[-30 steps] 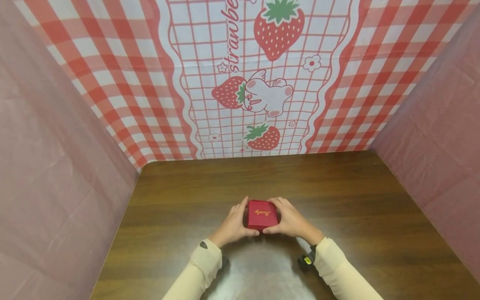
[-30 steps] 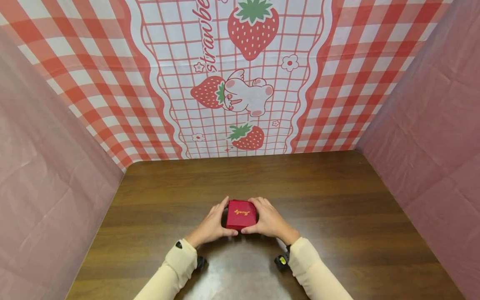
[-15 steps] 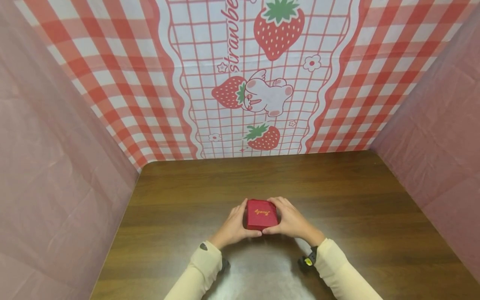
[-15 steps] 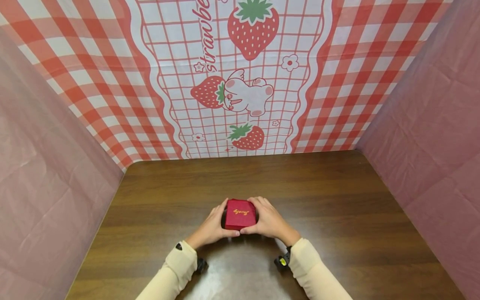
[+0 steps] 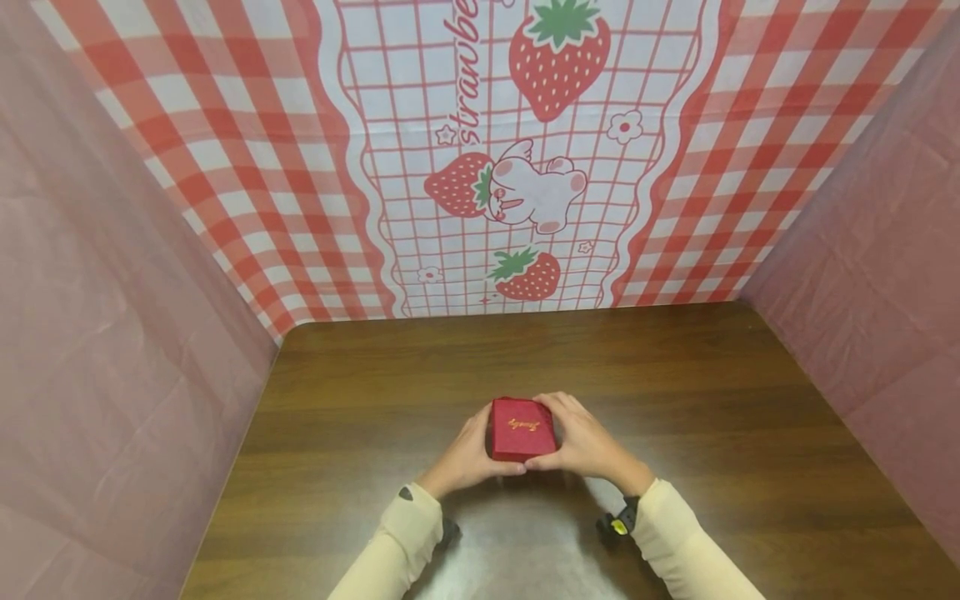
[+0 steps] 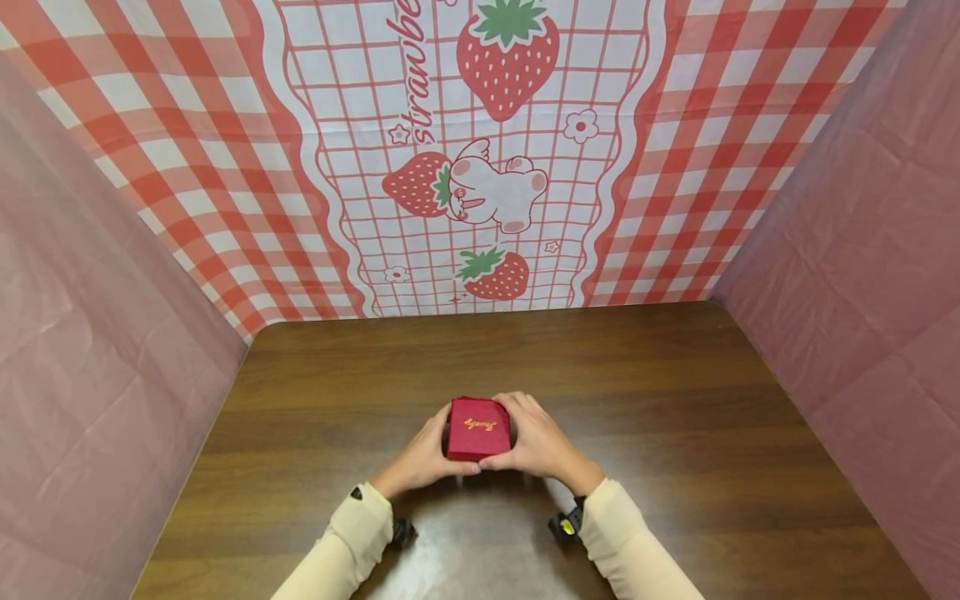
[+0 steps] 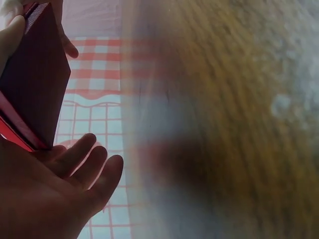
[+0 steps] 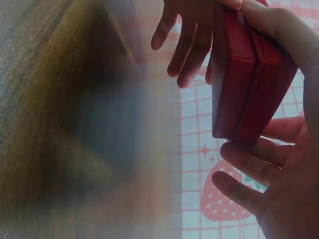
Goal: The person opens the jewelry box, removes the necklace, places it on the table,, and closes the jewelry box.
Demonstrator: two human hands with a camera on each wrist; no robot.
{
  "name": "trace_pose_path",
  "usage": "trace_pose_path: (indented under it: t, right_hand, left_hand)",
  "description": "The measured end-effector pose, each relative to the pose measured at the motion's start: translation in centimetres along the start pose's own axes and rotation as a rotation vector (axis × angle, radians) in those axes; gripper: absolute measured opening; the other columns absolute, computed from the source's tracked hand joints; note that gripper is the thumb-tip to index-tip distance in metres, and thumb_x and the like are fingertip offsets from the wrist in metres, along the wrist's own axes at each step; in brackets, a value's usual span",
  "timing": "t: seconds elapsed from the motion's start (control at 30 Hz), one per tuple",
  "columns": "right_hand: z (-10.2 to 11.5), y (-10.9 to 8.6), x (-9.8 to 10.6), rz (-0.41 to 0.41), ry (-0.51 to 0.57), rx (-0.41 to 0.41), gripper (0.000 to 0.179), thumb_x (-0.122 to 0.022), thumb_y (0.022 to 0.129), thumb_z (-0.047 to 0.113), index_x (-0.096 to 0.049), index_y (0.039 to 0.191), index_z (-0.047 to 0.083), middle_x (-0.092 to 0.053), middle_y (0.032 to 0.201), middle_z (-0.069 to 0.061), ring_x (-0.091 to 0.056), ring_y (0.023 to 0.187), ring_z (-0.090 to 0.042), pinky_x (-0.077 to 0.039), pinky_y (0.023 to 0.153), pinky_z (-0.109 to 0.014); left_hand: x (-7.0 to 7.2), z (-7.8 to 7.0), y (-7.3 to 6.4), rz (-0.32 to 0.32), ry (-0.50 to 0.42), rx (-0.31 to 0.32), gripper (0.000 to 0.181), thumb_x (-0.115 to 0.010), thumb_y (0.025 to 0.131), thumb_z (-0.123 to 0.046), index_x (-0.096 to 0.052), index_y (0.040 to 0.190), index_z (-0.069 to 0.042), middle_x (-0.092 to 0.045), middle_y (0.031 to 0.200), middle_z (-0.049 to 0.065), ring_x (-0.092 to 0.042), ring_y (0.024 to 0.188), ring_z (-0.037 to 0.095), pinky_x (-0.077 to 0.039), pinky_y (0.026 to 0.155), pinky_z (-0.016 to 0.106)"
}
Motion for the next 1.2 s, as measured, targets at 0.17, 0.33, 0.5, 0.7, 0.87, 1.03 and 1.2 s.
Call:
trace_pose_path:
  t: [0.17,0.33,0.5,0.7,0.87,1.03,1.2]
  right_hand:
    - [0.39,-0.01,0.12,0.006,-0.036,0.038,0.094,-0.088,0.059,0.052,-0.053,0.132,0.003,-0.06,0.119,-0.009,-0.055,0.108,-0.022,-0.053,0.089,-0.046]
    - [0.47,-0.01,0.03,0.02,-0.058,0.049,0.094,-0.087,0.06,0.053,-0.053,0.13,0.002,-0.06,0.117,-0.008,-0.055,0.106,-0.021,-0.053,0.088,-0.044]
    - [0.3,-0.07,-0.12,0.022,-0.062,0.046,0.092,-0.087,0.06,0.054,-0.054,0.129,0.003,-0.061,0.114,-0.006,-0.054,0.102,-0.019,-0.053,0.085,-0.041]
    - [0.2,-0.04,0.04,0.018,-0.049,0.052,0.092,-0.087,0.059,0.055,-0.056,0.127,0.003,-0.062,0.113,-0.006,-0.056,0.102,-0.018,-0.054,0.086,-0.042]
    - [0.14,0.07,0.22,0.035,-0.037,0.046,0.089,-0.086,0.058,0.056,-0.058,0.125,0.004,-0.063,0.108,-0.002,-0.056,0.098,-0.016,-0.053,0.082,-0.037]
    - [-0.03,0.08,0.33,0.051,-0.013,0.022,0.086,-0.086,0.058,0.055,-0.059,0.124,0.007,-0.062,0.108,0.0,-0.055,0.097,-0.014,-0.052,0.082,-0.037]
    - [0.11,0.06,0.45,0.014,0.008,0.03,0.088,-0.087,0.058,0.053,-0.057,0.128,0.007,-0.062,0.115,-0.005,-0.056,0.105,-0.02,-0.053,0.087,-0.045]
  left_hand:
    - [-0.13,0.28,-0.21,0.004,-0.002,0.035,0.103,-0.086,0.069,-0.039,-0.029,0.148,-0.006,-0.048,0.141,0.014,-0.046,0.129,0.031,-0.041,0.106,0.054]
    - [-0.19,0.36,-0.32,0.001,0.009,0.052,0.102,-0.086,0.069,-0.038,-0.03,0.146,-0.001,-0.048,0.141,0.017,-0.046,0.129,0.033,-0.041,0.106,0.055]
    - [-0.12,0.3,-0.31,-0.008,0.025,0.057,0.1,-0.087,0.069,-0.038,-0.034,0.145,-0.001,-0.049,0.14,0.018,-0.045,0.129,0.034,-0.041,0.106,0.055]
    - [-0.08,0.26,-0.34,-0.015,0.041,0.057,0.099,-0.087,0.068,-0.04,-0.036,0.143,-0.001,-0.05,0.139,0.017,-0.046,0.128,0.032,-0.042,0.104,0.055]
    - [-0.1,0.28,-0.36,-0.013,0.018,0.07,0.098,-0.087,0.068,-0.04,-0.038,0.143,-0.004,-0.051,0.139,0.015,-0.046,0.127,0.03,-0.042,0.105,0.053]
    - [-0.08,0.09,-0.4,-0.016,0.013,0.069,0.095,-0.087,0.067,-0.041,-0.04,0.142,-0.005,-0.053,0.135,0.013,-0.048,0.122,0.027,-0.045,0.101,0.051]
    - [0.27,0.0,-0.3,-0.05,0.057,0.052,0.092,-0.087,0.066,-0.043,-0.044,0.138,-0.006,-0.056,0.128,0.009,-0.051,0.116,0.023,-0.049,0.096,0.046]
Point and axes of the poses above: each hand's wrist, its own y-axis towards the middle knuckle, its own x-axis out of the back of the hand, z = x × y, the point moved 7 cm from there along y, towards the middle knuckle
